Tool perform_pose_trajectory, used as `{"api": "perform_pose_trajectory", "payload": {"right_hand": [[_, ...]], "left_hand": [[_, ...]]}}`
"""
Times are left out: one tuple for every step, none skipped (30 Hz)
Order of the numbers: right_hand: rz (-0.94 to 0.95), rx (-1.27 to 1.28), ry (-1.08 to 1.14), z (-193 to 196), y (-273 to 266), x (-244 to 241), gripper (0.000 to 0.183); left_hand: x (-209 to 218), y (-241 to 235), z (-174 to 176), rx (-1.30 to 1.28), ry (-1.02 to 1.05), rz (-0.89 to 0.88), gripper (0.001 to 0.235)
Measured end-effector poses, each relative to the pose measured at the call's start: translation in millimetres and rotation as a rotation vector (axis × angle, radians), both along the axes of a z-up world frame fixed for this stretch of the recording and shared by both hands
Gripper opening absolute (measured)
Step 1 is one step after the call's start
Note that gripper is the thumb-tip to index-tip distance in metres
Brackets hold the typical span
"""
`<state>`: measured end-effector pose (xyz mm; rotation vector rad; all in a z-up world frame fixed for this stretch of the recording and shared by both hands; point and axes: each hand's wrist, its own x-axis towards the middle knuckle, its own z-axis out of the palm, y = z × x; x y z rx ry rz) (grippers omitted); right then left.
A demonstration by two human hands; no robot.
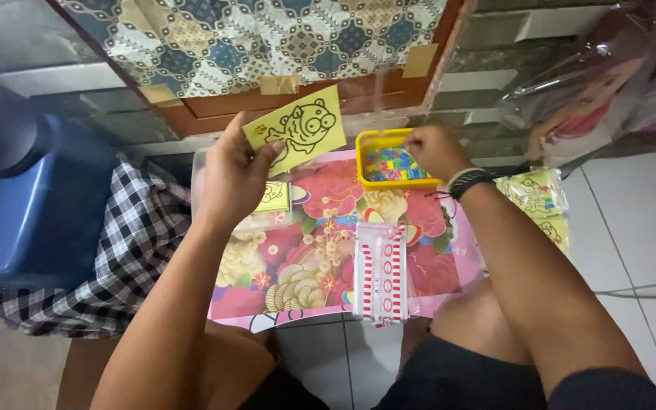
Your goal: The person sits on the floor and packs yellow paper cutouts with cartoon animal drawings into small clear plastic bags. They also place small colorful plastic pieces into the bags along with the cutouts. The person seals the bags and places them into a larger clear plastic container.
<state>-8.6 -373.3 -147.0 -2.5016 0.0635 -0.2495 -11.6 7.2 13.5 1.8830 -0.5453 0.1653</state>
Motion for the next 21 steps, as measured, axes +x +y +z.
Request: {"api": "perform_pose_trajectory", "payload": {"right_hand": [[-0.003, 0.0, -0.001, -14.3, -8.0, 3.4, 0.017], [0.018, -0.206, 0.121, -28.5, -15.8, 7.0, 0.023], [0.042, -0.412, 0.244, -42.8, -23.1, 11.1, 0.029], [0.042, -0.411, 0.244, -42.7, -21.2, 12.6, 0.029], [0.056, -0.5, 0.306, -44.0, -18.4, 13.6, 0.035], [0.07, -0.59, 0.368, -45.3, -15.1, 14.6, 0.044], [0.074, -0.587, 0.367, -48.5, -13.9, 15.2, 0.044], [0.039, -0.565, 0.404, -51.2, -11.7, 15.7, 0.043], [0.007, -0.546, 0.433, -50.8, -8.6, 21.1, 0.044], [0.013, -0.548, 0.424, -51.8, -7.4, 23.3, 0.044], [-0.01, -0.573, 0.464, -52.5, -7.2, 25.9, 0.037], [-0.034, -0.599, 0.504, -53.2, -6.6, 28.8, 0.029], [-0.026, -0.608, 0.498, -40.1, -1.9, 23.8, 0.029], [-0.022, -0.54, 0.453, -27.3, 3.0, 18.8, 0.022], [-0.02, -0.474, 0.407, -13.9, 6.0, 13.2, 0.021], [-0.013, -0.484, 0.402, 7.4, 14.1, 8.9, 0.021], [-0.01, -0.488, 0.37, 27.4, 23.5, 2.9, 0.02], [-0.005, -0.492, 0.337, 47.2, 32.7, -3.2, 0.02], [0.001, -0.499, 0.335, 34.0, 23.8, 1.6, 0.02], [-0.002, -0.392, 0.282, 21.0, 14.1, 6.4, 0.018], [-0.006, -0.282, 0.232, 7.5, 4.5, 9.7, 0.016]], "left_hand": [[-0.4, 1.0, 0.8, 0.0, -0.001, -0.003, 0.038], [-0.6, 2.1, 1.6, -0.004, 0.012, -0.026, 0.033], [-0.9, 3.7, 2.5, -0.008, 0.026, -0.045, 0.029], [-2.2, 3.7, 6.1, -0.008, 0.026, -0.046, 0.029], [-3.6, 4.3, 9.1, 0.001, 0.029, -0.053, 0.028], [-5.0, 5.3, 12.2, 0.009, 0.033, -0.061, 0.028], [-3.3, 3.8, 8.7, 0.012, 0.033, -0.057, 0.028], [-1.7, 3.3, 5.8, 0.008, 0.06, -0.058, 0.026], [1.3, 4.3, 4.7, 0.0, 0.079, -0.054, 0.024], [0.5, 6.6, 5.4, 0.0, 0.072, -0.046, 0.024], [-0.9, 8.4, 5.8, -0.085, 0.096, -0.077, 0.026], [-2.2, 10.5, 6.0, -0.17, 0.118, -0.108, 0.028], [1.4, 10.9, 2.9, -0.177, 0.114, -0.098, 0.028], [5.0, 11.5, -0.4, -0.23, 0.133, -0.139, 0.026], [8.8, 10.8, -3.9, -0.284, 0.15, -0.182, 0.024], [10.8, 12.3, -4.0, -0.293, 0.145, -0.174, 0.024], [11.6, 14.7, -5.0, -0.318, 0.155, -0.193, 0.024], [12.4, 16.9, -6.1, -0.343, 0.165, -0.212, 0.024], [14.2, 18.7, -6.6, -0.35, 0.162, -0.205, 0.024], [15.9, 19.9, -7.0, -0.372, 0.173, -0.213, 0.025], [17.2, 21.2, -7.5, -0.391, 0.186, -0.223, 0.025]]}}
